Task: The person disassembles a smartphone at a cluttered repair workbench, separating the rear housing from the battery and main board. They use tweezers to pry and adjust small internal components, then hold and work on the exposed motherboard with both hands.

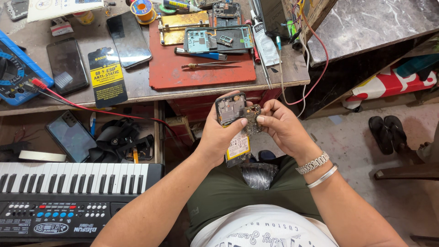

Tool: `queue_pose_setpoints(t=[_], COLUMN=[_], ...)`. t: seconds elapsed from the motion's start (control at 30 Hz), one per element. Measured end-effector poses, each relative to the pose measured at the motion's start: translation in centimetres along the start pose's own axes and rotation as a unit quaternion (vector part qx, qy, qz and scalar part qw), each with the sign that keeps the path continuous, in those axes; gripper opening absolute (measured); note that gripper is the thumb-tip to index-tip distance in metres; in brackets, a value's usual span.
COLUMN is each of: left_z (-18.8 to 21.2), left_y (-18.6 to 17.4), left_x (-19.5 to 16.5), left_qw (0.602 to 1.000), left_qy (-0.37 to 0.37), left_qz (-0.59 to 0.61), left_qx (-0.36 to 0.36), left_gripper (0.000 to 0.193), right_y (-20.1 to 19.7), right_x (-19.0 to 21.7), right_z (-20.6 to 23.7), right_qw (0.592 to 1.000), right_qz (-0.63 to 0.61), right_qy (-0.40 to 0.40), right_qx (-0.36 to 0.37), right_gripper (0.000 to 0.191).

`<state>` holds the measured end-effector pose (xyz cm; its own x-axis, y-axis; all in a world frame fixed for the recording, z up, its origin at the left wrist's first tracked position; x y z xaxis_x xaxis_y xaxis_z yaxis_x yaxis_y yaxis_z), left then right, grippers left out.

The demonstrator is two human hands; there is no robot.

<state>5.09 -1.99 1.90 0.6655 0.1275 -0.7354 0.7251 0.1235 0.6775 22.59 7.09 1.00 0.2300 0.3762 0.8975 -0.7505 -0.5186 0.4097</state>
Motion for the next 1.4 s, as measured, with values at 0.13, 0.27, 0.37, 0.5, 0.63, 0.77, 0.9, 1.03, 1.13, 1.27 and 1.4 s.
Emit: queue_pose_setpoints(t=[0.13,0.27,0.37,0.5,0.63,0.77,0.9,1.03,1.13,1.27,1.4], left_z=[0.0,0.1,0.1,0.2,0.1,0.1,0.0,-0.1,-0.2,-0.2,-0.1], left_y=[-0.1,-0.1,0.0,0.2,0.1,0.1,-0.1,-0.3,-0.3,-0.4,-0.4], left_x=[-0.2,-0.5,-0.5,-0.7,-0.8,-0.8,-0.7,-0.5,-0.3,-0.3,-0.3], left_qw=[1.0,1.0,1.0,0.999,0.999,0.999,0.999,0.999,0.999,0.998,0.999], left_qy=[0.007,0.008,0.004,0.028,0.042,0.034,0.021,0.013,0.012,0.011,0.008], left_qz=[0.003,0.016,0.013,0.016,-0.001,0.015,0.03,0.05,0.052,0.059,0.052], left_qx=[-0.005,0.004,0.004,0.03,0.027,0.021,0.007,0.008,0.01,0.013,0.004], left_gripper=[0.067,0.068,0.068,0.068,0.067,0.067,0.069,0.071,0.072,0.071,0.071], right_y=[0.0,0.2,0.4,0.6,0.8,0.9,0.9,0.7,0.6,0.6,0.6], right_x=[0.4,0.8,1.0,1.1,1.3,1.6,1.9,2.1,2.0,1.8,1.6], right_z=[0.1,0.3,0.5,0.7,0.9,1.3,1.6,2.0,2.1,2.2,2.4], right_qw=[0.997,0.995,0.993,0.993,0.992,0.987,0.982,0.984,0.986,0.991,0.993], right_qz=[0.06,0.071,0.078,0.076,0.07,0.102,0.114,0.082,0.048,0.01,-0.011], right_qy=[-0.044,-0.06,-0.07,-0.073,-0.079,-0.09,-0.105,-0.116,-0.117,-0.099,-0.071], right_qx=[-0.036,-0.04,-0.047,-0.063,-0.067,-0.085,-0.103,-0.111,-0.107,-0.089,-0.094], right_gripper=[0.027,0.027,0.029,0.03,0.029,0.028,0.031,0.024,0.021,0.022,0.021])
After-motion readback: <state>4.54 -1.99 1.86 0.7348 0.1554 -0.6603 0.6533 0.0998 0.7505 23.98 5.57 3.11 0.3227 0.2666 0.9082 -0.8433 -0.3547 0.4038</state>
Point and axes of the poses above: each hand's wrist, its own z-axis away from the middle knuckle, its own y-axis out of the palm, x = y × z, the point moved 2 cm from there along -z, towards the middle knuckle, and after that the axes turned 3 degrees about -x, right-handed, at the moved point
